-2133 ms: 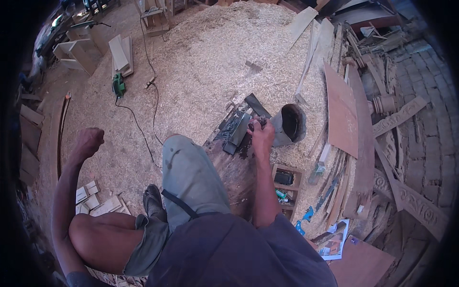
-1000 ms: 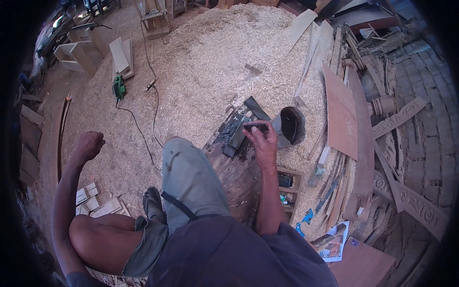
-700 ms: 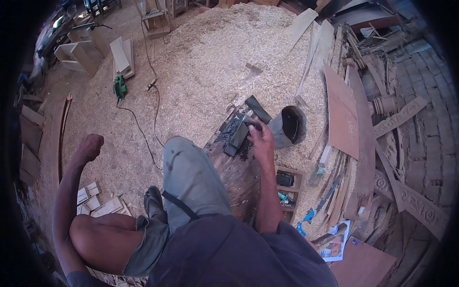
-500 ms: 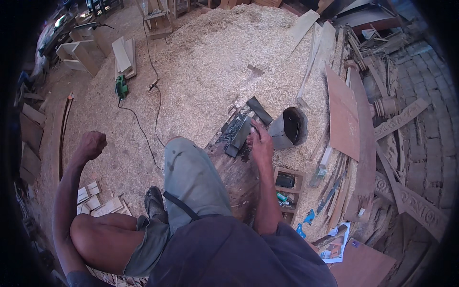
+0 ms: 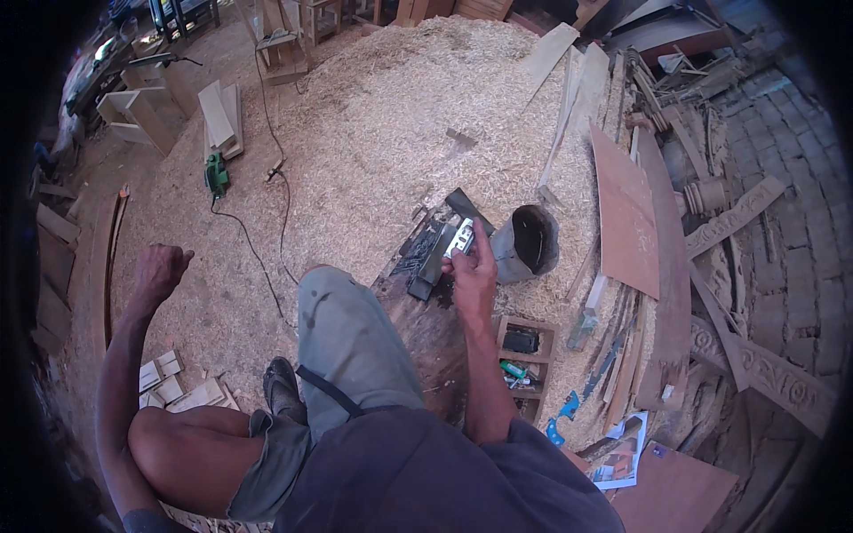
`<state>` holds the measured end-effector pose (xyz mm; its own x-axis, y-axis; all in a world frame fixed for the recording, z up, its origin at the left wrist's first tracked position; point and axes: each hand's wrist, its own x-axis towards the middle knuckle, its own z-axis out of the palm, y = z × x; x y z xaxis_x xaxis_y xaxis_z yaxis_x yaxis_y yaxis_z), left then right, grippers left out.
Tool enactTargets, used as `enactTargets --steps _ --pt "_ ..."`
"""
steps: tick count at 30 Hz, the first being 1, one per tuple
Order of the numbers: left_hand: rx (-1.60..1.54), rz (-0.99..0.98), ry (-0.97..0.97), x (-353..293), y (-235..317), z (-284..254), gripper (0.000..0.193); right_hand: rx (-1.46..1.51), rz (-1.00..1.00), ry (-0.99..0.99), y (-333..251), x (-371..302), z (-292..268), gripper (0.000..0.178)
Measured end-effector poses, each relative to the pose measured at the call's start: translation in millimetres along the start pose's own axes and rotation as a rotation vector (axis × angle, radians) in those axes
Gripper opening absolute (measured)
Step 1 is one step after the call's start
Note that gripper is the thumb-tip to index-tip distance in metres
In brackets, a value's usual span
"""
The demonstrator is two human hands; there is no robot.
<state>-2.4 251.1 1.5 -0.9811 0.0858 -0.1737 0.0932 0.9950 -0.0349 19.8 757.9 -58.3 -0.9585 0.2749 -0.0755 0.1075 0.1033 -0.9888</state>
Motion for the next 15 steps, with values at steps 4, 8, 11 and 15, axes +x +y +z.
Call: enactTargets --steps 4,8,11,15 --pt "-0.024 0.093 0.092 -3 -2 5 0.030 0.139 -0.051 0.107 -5 -2 9 0.074" --pt "-0.021 0.101 0.045 -1 -3 7 0.020 0.254 -0.066 0.150 -7 1 12 0.061" --pt "-0.018 0.075 0.063 -4 -8 13 0.017 0.314 -0.053 0.176 -8 2 17 0.052" --pt "-0.003 0.050 0.019 -6 0 6 0.014 0.379 -0.040 0.211 -9 2 21 0.044"
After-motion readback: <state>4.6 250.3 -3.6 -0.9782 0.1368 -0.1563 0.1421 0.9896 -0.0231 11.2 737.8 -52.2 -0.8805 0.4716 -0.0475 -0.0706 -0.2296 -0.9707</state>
